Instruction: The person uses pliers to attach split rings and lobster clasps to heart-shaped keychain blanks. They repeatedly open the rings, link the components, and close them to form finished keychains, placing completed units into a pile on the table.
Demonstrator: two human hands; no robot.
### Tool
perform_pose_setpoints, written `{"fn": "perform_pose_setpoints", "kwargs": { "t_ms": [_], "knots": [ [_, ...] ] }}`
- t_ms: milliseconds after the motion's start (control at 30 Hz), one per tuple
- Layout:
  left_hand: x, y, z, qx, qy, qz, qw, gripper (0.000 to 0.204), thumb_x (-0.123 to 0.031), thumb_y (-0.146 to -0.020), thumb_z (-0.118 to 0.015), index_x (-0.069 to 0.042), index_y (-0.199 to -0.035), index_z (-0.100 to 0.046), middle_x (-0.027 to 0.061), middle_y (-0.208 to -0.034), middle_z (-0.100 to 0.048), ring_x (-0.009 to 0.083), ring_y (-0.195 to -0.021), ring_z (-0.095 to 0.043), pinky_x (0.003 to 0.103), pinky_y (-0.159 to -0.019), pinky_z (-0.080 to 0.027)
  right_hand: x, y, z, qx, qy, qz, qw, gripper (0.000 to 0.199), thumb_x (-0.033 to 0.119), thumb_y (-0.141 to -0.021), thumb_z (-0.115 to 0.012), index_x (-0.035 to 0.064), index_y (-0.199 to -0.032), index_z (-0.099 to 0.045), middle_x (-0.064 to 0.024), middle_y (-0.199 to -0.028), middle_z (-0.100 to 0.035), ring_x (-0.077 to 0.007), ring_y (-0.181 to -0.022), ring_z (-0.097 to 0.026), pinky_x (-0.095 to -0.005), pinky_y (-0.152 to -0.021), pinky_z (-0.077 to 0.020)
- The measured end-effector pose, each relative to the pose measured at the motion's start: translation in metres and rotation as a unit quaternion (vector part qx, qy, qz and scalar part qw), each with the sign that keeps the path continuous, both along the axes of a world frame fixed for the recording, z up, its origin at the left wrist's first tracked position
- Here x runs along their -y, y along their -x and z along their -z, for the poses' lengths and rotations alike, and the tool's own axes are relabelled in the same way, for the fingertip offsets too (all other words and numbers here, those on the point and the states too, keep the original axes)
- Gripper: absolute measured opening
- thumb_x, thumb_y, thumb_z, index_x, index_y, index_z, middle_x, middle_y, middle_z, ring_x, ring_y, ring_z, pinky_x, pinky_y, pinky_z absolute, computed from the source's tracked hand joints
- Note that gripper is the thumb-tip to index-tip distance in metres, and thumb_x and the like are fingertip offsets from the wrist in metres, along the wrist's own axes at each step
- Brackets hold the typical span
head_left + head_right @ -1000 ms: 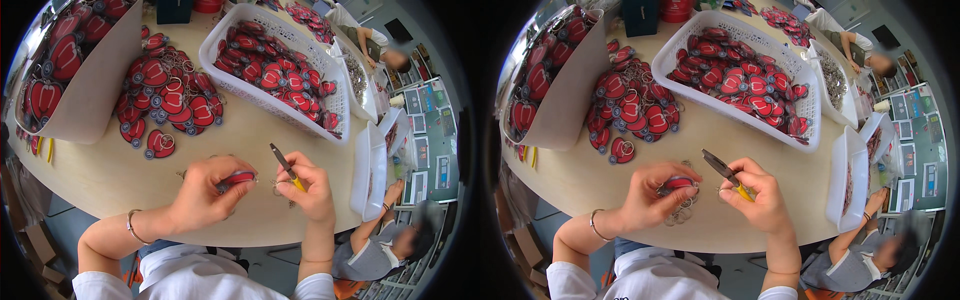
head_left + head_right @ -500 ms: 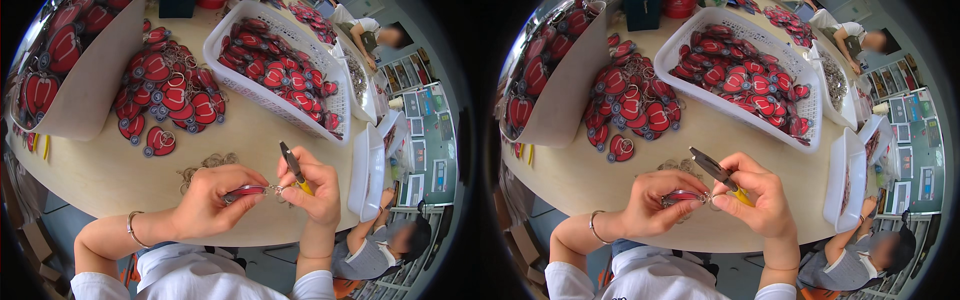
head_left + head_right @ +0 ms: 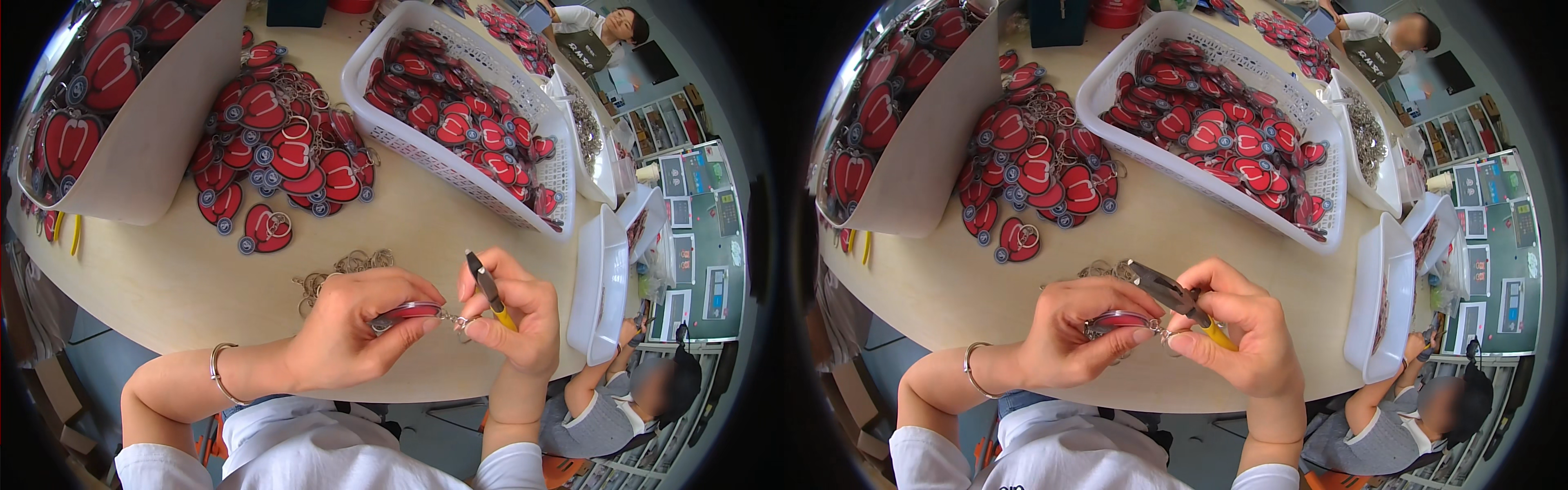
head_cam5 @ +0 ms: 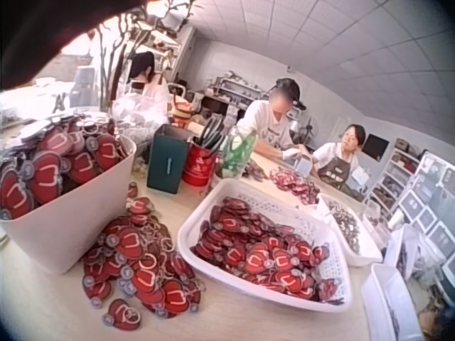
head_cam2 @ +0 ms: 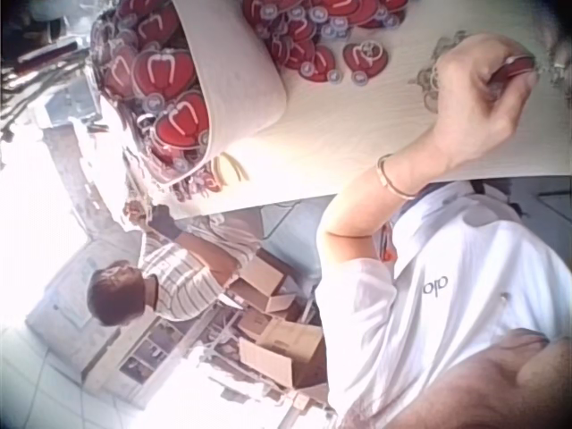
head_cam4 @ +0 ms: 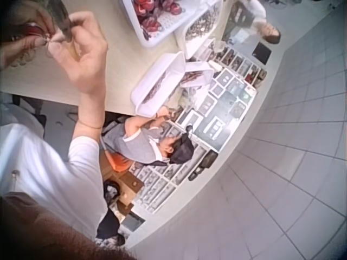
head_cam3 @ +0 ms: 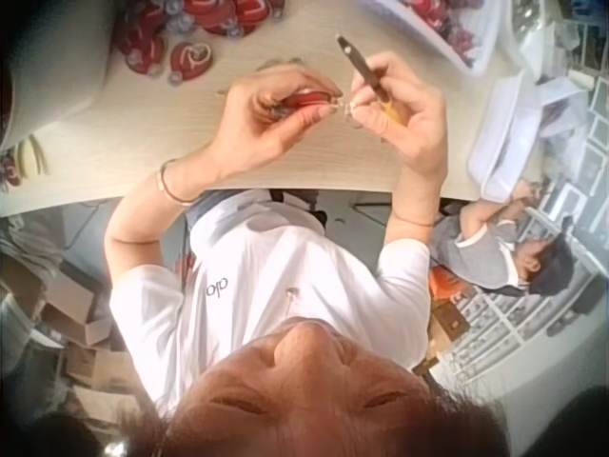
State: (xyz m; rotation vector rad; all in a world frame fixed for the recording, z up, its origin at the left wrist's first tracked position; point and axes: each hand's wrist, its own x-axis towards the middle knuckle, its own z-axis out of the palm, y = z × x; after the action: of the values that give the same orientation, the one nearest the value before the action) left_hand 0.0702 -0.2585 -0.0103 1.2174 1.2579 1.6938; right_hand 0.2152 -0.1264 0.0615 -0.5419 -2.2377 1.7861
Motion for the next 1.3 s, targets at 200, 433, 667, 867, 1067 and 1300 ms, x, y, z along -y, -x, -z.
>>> {"fn": "perform_pose_setpoints", "kwargs": {
  "t_ms": [200, 433, 667, 867, 1067, 1300],
  "knots": [
    [0.000, 0.001, -0.005, -0.052, -0.063, -0.048, 0.995, 0.011, 0.002, -0.075, -0.068, 0.003, -0.086, -0.065, 0.0125, -0.087, -0.066, 0.0234, -0.070, -0.065, 0.029, -0.060, -0.052, 0.003, -0.007, 0.001, -0.020, -0.075, -0.014, 0.997, 0.021, 0.011, -0.068, -0.076, -0.0045, -0.073, -0.064, -0.0100, -0.091, -0.057, -0.0220, -0.080, -0.055, -0.0311, -0.074, -0.0450],
    [0.002, 0.018, -0.007, -0.297, -0.267, -0.117, 0.910, 0.018, -0.002, -0.072, -0.066, 0.004, -0.089, -0.066, 0.0156, -0.095, -0.066, 0.0259, -0.076, -0.067, 0.032, -0.061, -0.056, 0.019, -0.019, 0.004, -0.043, -0.248, 0.059, 0.966, 0.032, 0.021, -0.068, -0.079, -0.0017, -0.062, -0.056, -0.0112, -0.090, -0.061, -0.0275, -0.081, -0.057, -0.0345, -0.068, -0.0475],
    [0.005, 0.028, -0.014, -0.384, -0.301, -0.116, 0.865, 0.017, -0.009, -0.079, -0.068, 0.003, -0.090, -0.066, 0.0149, -0.103, -0.064, 0.0273, -0.082, -0.066, 0.034, -0.066, -0.058, 0.021, -0.029, 0.004, -0.045, -0.363, 0.028, 0.930, 0.034, 0.023, -0.065, -0.080, 0.0010, -0.059, -0.054, -0.0098, -0.088, -0.061, -0.0281, -0.080, -0.058, -0.0360, -0.065, -0.0479],
    [0.002, 0.025, -0.015, -0.384, -0.306, -0.144, 0.859, 0.016, -0.002, -0.065, -0.072, 0.001, -0.081, -0.069, 0.0120, -0.095, -0.066, 0.0224, -0.079, -0.066, 0.027, -0.061, -0.056, 0.023, -0.031, 0.006, -0.046, -0.389, 0.021, 0.920, 0.034, 0.021, -0.065, -0.080, 0.0026, -0.058, -0.053, -0.0097, -0.088, -0.061, -0.0278, -0.079, -0.058, -0.0364, -0.066, -0.0467],
    [0.005, 0.030, -0.013, -0.397, -0.301, -0.093, 0.862, 0.016, -0.004, -0.074, -0.072, 0.002, -0.087, -0.066, 0.0116, -0.102, -0.064, 0.0266, -0.081, -0.067, 0.034, -0.063, -0.058, 0.023, -0.032, 0.008, -0.062, -0.426, 0.017, 0.903, 0.035, 0.023, -0.068, -0.078, 0.0046, -0.059, -0.050, -0.0091, -0.088, -0.060, -0.0267, -0.078, -0.058, -0.0355, -0.063, -0.0431],
    [0.007, 0.029, -0.017, -0.404, -0.292, -0.091, 0.862, 0.018, -0.002, -0.071, -0.073, 0.001, -0.086, -0.066, 0.0112, -0.102, -0.064, 0.0269, -0.083, -0.066, 0.034, -0.064, -0.058, 0.025, -0.031, 0.010, -0.073, -0.457, 0.020, 0.886, 0.034, 0.021, -0.068, -0.077, 0.0056, -0.061, -0.048, -0.0079, -0.084, -0.058, -0.0259, -0.073, -0.056, -0.0353, -0.058, -0.0390]
  ]
}}
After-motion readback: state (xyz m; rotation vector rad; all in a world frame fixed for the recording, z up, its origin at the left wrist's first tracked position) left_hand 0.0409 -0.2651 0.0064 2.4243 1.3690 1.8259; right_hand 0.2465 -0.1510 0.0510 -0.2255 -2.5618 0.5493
